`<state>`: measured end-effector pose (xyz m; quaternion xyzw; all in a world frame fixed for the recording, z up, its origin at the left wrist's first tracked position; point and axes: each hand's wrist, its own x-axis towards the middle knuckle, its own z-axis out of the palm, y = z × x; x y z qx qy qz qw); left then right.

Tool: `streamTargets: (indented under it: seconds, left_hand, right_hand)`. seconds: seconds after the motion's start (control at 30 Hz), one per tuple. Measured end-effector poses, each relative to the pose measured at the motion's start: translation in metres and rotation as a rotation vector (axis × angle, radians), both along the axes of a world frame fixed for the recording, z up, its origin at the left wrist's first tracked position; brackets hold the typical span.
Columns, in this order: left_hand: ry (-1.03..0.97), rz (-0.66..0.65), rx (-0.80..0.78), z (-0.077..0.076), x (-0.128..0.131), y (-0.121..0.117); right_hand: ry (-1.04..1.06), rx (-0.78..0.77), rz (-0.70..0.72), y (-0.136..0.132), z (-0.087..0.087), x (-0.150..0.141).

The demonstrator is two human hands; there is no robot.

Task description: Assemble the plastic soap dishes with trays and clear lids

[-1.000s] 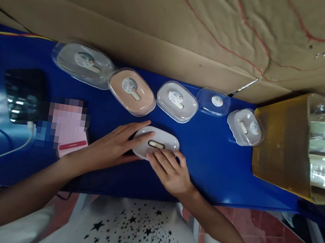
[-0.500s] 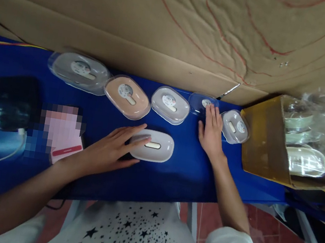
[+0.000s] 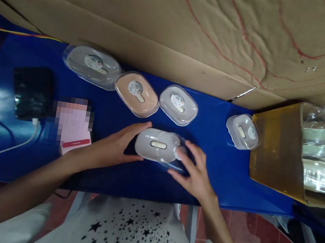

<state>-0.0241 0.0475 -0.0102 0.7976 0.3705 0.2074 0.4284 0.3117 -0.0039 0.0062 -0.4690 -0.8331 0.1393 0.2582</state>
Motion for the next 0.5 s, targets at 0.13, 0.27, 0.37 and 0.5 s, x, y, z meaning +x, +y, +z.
streamTargets:
  seconds: [0.13, 0.27, 0.37, 0.5]
  left_hand:
    - [-0.031, -0.009, -0.022, -0.002, 0.000, -0.001]
    - [-0.038, -0.024, -0.005, 0.000, 0.000, -0.001]
    - [-0.040, -0.045, 0.024, 0.001, 0.000, -0.001]
    - [0.020, -0.056, 0.030, -0.001, -0.003, -0.001]
  right_hand:
    - [-0.126, 0.059, 0.230, 0.009, 0.003, -0.031]
    - [-0.219, 0.127, 0.267, 0.018, 0.003, -0.042]
    - [-0.280, 0.127, 0.253, 0.017, 0.006, -0.043]
    - [-0.336, 0.076, 0.261, 0.015, 0.010, -0.043]
